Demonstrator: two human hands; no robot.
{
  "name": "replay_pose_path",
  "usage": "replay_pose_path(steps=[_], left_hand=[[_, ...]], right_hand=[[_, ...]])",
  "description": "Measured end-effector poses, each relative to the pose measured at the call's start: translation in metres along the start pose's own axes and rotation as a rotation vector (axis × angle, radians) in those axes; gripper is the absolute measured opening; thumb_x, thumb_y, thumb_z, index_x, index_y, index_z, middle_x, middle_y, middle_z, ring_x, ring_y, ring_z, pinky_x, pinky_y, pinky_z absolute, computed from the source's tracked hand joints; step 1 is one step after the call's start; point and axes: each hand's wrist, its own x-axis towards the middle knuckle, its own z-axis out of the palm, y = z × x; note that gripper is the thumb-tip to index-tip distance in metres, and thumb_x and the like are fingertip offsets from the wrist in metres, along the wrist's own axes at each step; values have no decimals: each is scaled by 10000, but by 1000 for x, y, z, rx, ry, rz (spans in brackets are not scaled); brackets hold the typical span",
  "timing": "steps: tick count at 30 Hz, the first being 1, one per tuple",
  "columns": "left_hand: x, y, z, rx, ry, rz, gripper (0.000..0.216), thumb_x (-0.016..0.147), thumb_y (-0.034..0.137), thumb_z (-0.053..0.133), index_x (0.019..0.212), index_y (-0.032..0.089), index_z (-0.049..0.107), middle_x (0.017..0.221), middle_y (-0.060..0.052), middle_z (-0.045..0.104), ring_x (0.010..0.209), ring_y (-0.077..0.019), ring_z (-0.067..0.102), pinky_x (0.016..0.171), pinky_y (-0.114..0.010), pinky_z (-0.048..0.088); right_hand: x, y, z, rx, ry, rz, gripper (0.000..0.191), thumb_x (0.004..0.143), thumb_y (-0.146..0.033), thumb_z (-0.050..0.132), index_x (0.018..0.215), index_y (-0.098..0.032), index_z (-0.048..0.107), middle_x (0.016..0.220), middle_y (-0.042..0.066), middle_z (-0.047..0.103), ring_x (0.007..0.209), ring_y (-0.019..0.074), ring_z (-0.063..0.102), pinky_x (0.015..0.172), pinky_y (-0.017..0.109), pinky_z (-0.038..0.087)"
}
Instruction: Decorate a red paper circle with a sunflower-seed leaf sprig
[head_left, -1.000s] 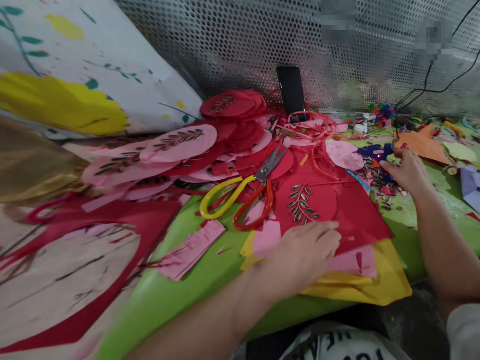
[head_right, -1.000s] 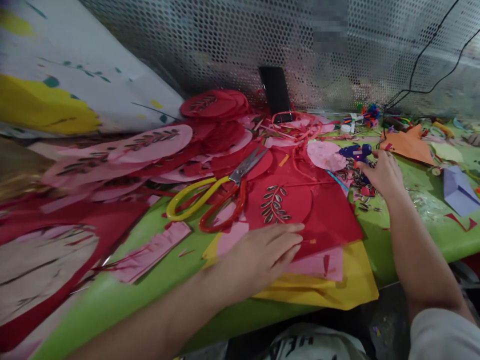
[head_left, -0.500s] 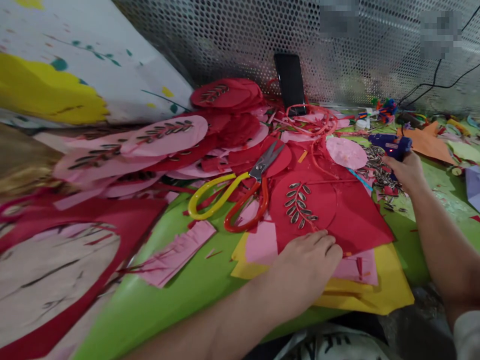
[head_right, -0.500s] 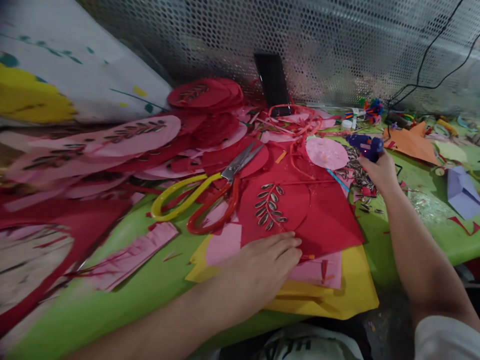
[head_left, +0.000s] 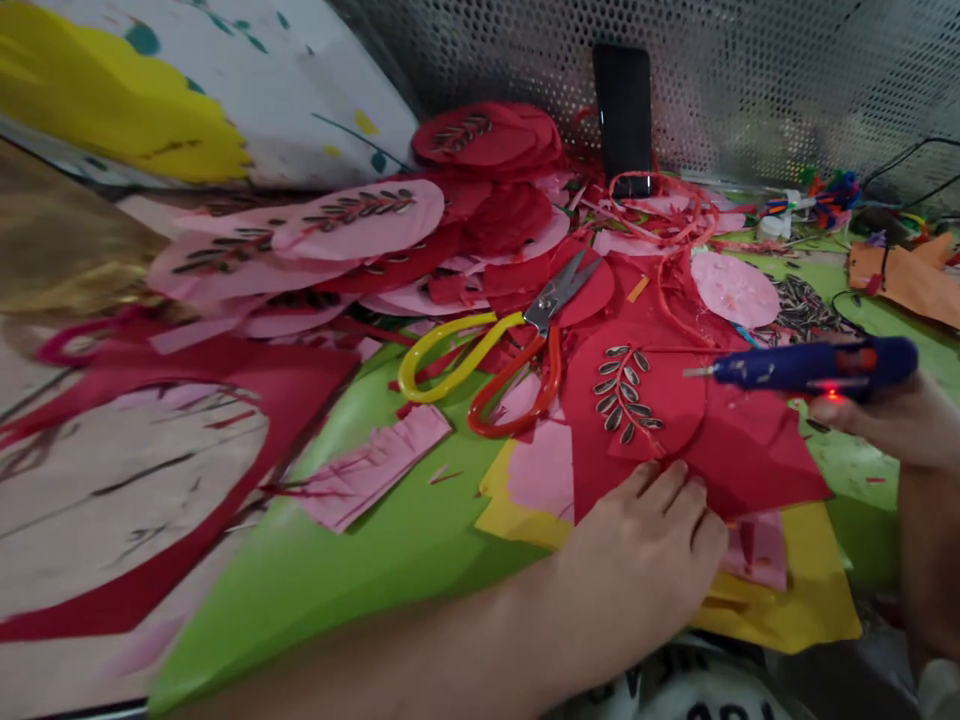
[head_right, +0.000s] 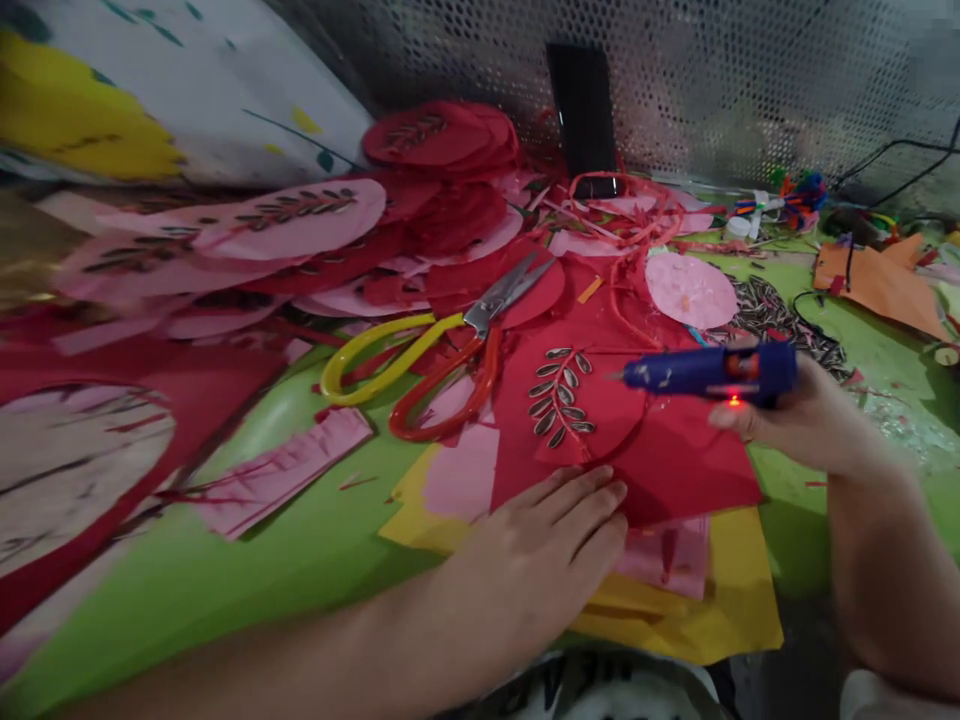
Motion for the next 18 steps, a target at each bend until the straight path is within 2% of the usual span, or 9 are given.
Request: replay_pose_path(steps=[4, 6, 13, 18], left_hand=[[-4, 6, 2, 11, 93, -55, 285, 871, 139, 343, 814, 146, 622, 901, -94, 688, 856, -235, 630, 780, -395, 511], [-5, 8, 2, 8, 98, -78, 293, 873, 137, 338, 811, 149, 625, 907, -96, 688, 867, -234, 625, 822, -424, 496], [-4, 6, -1, -102, -73, -122, 209, 868, 156, 417, 882, 169, 626, 1034, -83, 667, 1000, -243, 580, 914, -486, 440], [-3, 6, 0, -144, -95, -124, 202, 859, 141, 430, 859, 172, 630, 1053, -79, 666, 1032, -245, 566, 920, -487, 439]], right_hand=[[-4, -4, 8, -79, -308, 29, 313, 536, -400, 759, 796, -259, 656, 661, -8, 617, 560, 141, 516, 490, 237, 474], [-3, -5, 8, -92, -390, 40, 306, 579, -413, 734, 825, -253, 648, 656, -10, 608, 566, 139, 510, 497, 228, 470], [-1, -5, 12, -158, -478, 52, 250, 641, -377, 691, 820, -217, 618, 641, -24, 573, 527, 112, 451, 467, 218, 411], [2, -8, 16, -254, -497, -3, 249, 652, -417, 673, 795, -225, 606, 562, -46, 513, 443, 99, 376, 397, 235, 339]])
